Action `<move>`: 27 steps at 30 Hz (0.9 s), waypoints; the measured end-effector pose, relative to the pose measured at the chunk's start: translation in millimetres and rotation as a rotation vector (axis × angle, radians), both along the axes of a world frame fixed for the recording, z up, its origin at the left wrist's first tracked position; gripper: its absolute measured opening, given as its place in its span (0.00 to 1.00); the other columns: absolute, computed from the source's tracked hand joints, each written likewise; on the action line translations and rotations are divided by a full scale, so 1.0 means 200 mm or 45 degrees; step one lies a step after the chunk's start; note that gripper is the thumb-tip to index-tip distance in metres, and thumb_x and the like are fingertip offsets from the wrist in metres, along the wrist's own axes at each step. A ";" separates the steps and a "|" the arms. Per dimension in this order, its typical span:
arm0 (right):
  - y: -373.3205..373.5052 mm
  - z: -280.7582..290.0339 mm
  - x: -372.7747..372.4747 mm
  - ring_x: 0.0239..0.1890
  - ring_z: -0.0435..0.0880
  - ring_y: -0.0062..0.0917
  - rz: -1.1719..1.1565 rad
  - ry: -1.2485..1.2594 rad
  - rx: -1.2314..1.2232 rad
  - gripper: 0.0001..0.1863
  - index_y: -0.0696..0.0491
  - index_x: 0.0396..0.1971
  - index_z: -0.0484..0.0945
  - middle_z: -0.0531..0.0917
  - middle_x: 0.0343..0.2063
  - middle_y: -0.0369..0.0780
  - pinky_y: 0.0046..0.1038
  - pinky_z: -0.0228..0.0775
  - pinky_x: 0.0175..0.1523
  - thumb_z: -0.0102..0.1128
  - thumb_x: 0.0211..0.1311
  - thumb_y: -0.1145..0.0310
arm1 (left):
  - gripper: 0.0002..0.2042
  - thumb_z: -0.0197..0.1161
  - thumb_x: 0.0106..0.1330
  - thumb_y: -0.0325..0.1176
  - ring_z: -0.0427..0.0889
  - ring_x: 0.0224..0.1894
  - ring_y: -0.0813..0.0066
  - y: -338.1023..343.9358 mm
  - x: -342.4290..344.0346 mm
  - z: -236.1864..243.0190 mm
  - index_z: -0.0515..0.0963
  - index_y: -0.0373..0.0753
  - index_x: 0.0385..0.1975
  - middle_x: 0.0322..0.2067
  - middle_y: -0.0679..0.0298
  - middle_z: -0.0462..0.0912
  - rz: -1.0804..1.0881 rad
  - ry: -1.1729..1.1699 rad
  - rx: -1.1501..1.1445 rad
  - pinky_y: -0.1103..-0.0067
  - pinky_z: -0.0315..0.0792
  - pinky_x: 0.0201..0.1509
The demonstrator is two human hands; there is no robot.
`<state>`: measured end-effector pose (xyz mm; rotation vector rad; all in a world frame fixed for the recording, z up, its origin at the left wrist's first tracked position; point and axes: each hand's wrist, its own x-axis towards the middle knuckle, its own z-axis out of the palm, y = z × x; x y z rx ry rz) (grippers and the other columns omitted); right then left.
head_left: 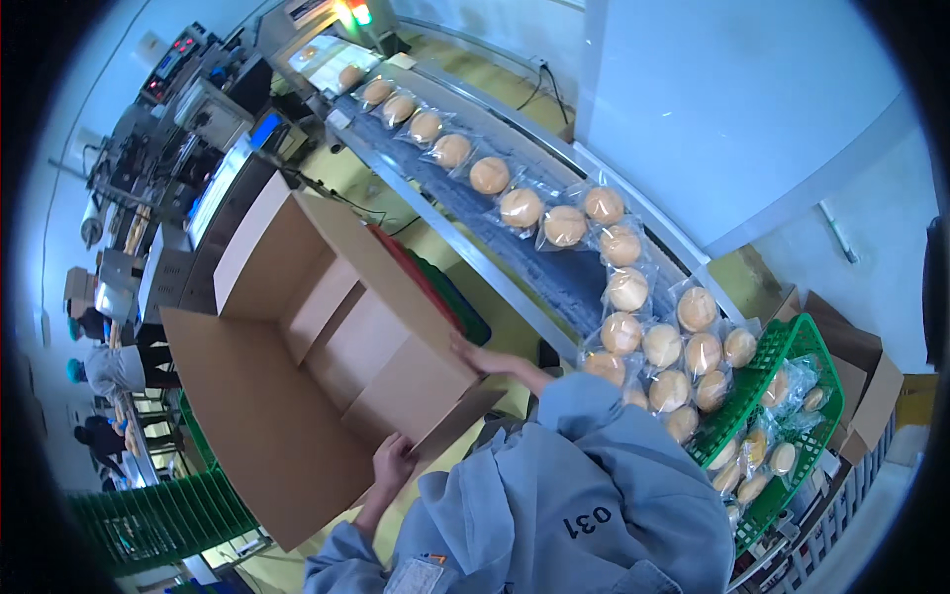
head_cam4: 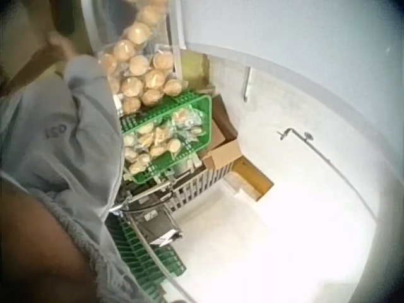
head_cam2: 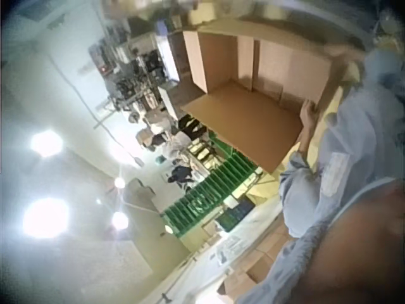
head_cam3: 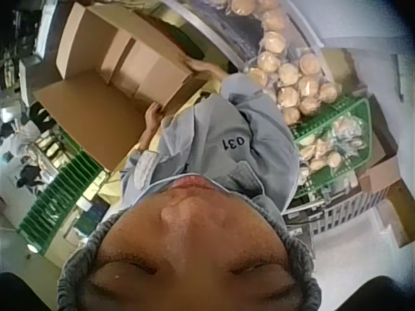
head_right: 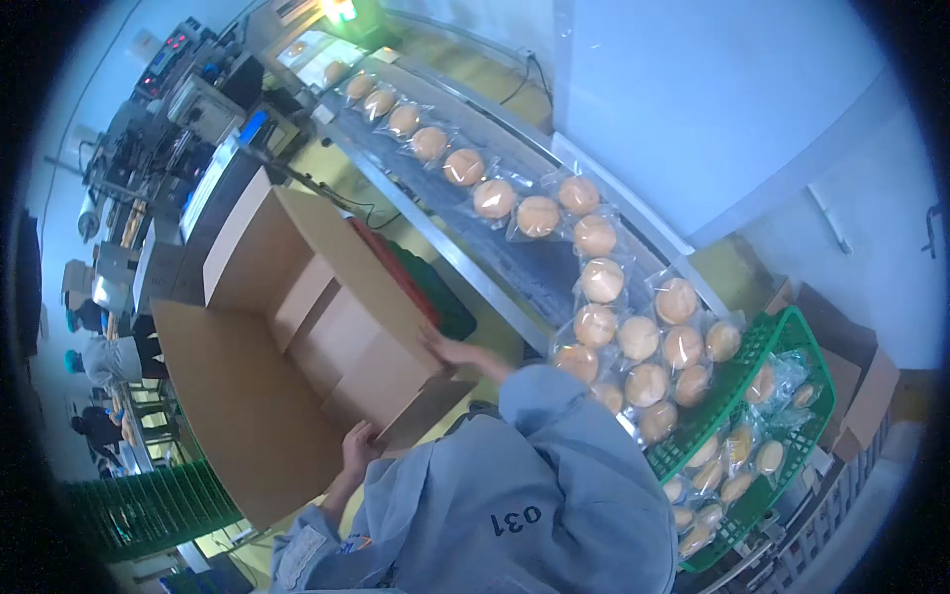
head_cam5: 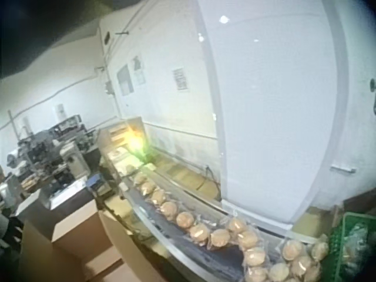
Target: The person picks individually wrapped buns from a moving conveyor belt and places them into a cardboard box. They arrange the buns in rows within the box and occasionally move the filled box aside to make room for a new one.
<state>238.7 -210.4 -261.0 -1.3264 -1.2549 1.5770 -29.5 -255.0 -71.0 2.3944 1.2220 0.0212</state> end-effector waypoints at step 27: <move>0.00 0.49 1.74 0.32 0.78 0.33 -0.450 -0.957 -0.572 0.12 0.56 0.29 0.77 0.79 0.25 0.43 0.32 0.67 0.38 0.56 0.49 0.62 | 0.14 0.47 0.59 0.37 0.76 0.35 0.54 1.34 2.11 -0.50 0.67 0.30 0.34 0.32 0.46 0.75 0.738 -0.707 -0.413 0.70 0.68 0.41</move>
